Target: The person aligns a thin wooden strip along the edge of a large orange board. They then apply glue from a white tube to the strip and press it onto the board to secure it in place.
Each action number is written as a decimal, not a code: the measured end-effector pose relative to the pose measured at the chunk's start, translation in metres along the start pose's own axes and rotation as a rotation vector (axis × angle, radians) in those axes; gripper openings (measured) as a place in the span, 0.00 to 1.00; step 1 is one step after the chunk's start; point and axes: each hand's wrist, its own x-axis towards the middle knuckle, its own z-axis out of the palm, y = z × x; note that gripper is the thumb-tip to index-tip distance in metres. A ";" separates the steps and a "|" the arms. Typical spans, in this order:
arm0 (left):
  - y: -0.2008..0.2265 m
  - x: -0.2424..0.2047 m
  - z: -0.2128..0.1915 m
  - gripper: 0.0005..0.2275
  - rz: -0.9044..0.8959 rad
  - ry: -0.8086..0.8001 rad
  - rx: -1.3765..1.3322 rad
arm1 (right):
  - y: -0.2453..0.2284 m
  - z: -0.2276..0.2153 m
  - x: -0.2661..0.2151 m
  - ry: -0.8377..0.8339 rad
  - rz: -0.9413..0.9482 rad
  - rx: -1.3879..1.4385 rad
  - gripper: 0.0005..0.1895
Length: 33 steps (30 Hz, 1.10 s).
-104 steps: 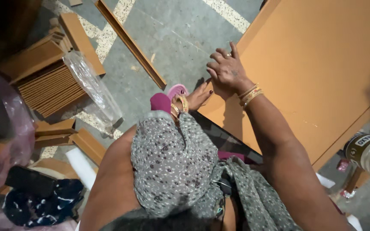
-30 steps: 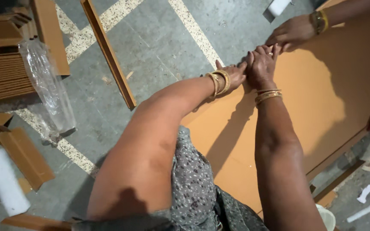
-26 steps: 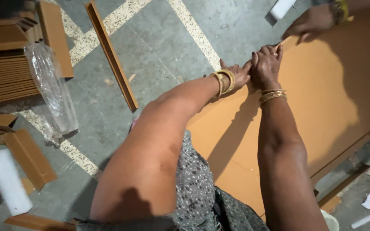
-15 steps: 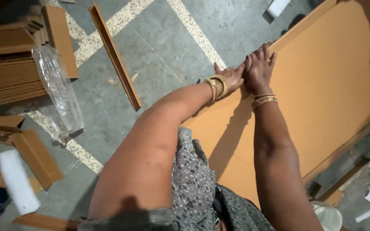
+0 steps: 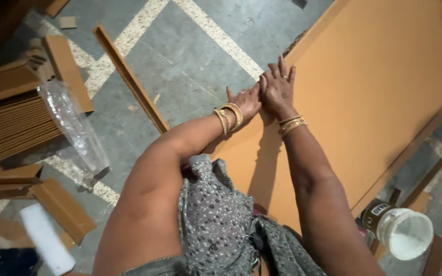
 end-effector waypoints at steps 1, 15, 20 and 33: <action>-0.002 0.000 0.000 0.31 0.021 0.014 0.006 | -0.002 -0.001 0.000 -0.004 0.016 0.025 0.16; 0.025 0.041 -0.016 0.28 -0.010 -0.005 -0.022 | 0.049 -0.019 0.063 -0.051 0.214 0.018 0.22; 0.025 0.045 -0.008 0.30 -0.076 -0.057 -0.004 | 0.092 -0.020 0.095 0.029 0.198 0.048 0.20; 0.028 0.038 -0.023 0.29 -0.071 -0.050 -0.054 | 0.085 0.017 0.062 0.072 0.148 -0.008 0.25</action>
